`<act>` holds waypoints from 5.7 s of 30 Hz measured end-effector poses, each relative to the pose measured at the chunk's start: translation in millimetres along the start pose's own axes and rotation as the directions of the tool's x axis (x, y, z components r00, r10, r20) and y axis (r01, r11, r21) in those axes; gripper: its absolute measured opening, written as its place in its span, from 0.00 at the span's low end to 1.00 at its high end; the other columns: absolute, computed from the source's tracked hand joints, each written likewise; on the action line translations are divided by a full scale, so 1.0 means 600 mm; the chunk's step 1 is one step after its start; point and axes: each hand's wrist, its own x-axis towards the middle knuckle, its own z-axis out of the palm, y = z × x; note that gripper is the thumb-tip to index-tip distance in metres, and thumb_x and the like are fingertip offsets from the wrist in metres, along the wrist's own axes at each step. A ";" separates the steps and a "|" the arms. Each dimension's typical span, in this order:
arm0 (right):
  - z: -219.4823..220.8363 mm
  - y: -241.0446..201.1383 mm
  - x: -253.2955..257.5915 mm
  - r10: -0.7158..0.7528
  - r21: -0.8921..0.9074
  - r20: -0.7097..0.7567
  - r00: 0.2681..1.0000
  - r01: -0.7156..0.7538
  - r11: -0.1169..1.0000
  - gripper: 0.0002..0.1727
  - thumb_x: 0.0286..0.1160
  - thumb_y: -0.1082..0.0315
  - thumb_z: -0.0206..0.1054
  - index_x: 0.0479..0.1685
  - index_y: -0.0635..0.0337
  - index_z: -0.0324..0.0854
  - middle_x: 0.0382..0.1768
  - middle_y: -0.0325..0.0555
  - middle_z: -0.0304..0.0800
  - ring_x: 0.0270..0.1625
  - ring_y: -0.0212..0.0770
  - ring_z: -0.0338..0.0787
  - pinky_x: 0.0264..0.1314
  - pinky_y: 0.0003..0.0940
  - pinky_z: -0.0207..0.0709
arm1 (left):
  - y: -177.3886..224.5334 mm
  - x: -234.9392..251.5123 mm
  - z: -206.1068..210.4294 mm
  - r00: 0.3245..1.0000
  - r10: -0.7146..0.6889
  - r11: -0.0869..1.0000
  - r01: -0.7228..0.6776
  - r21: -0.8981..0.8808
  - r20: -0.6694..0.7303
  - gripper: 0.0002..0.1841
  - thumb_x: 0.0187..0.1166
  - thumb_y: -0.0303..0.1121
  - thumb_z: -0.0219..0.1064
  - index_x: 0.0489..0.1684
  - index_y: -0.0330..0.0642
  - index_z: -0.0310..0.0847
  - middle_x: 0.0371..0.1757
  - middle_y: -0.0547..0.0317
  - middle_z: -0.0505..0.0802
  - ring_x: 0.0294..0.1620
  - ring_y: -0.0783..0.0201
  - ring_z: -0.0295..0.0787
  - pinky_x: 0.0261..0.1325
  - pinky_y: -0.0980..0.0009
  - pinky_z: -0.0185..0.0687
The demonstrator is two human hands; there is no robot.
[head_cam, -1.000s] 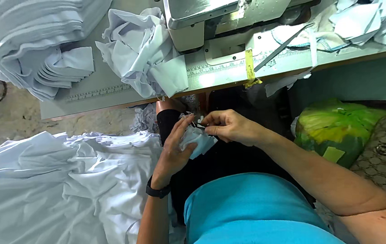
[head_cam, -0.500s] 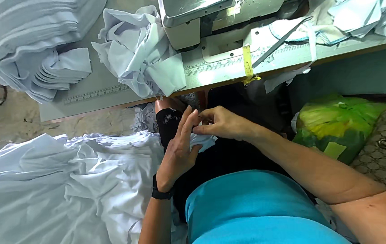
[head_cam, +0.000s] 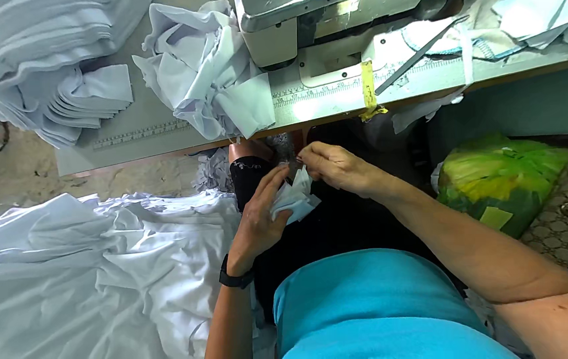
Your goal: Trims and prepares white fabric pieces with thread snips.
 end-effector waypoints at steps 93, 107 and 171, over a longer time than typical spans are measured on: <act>0.033 -0.018 0.001 0.238 0.178 0.141 0.961 -0.261 0.949 0.04 0.82 0.74 0.66 0.38 0.64 0.80 0.21 0.38 0.79 0.14 0.25 0.69 0.16 0.17 0.62 | -0.001 -0.022 0.035 0.921 -0.088 0.992 0.047 -0.117 -0.380 0.45 0.63 0.18 0.76 0.86 0.46 0.59 0.83 0.52 0.72 0.48 0.69 0.91 0.47 0.69 0.92; 0.025 0.004 0.013 -0.192 -0.066 -0.349 0.917 0.181 0.981 0.15 0.76 0.66 0.71 0.55 0.64 0.79 0.37 0.41 0.85 0.33 0.25 0.82 0.37 0.20 0.78 | -0.001 -0.023 0.032 0.906 -0.164 0.981 0.108 -0.163 -0.389 0.41 0.63 0.19 0.75 0.82 0.45 0.63 0.80 0.52 0.75 0.54 0.68 0.90 0.50 0.69 0.92; 0.030 -0.007 0.006 -0.071 0.236 0.114 0.991 0.042 0.971 0.04 0.75 0.77 0.68 0.34 0.61 0.82 0.19 0.33 0.80 0.12 0.21 0.69 0.14 0.15 0.62 | -0.012 -0.038 0.030 0.849 0.321 0.943 -0.247 0.223 -0.420 0.04 0.77 0.23 0.70 0.32 0.38 0.86 0.43 0.57 0.92 0.53 0.69 0.90 0.60 0.75 0.86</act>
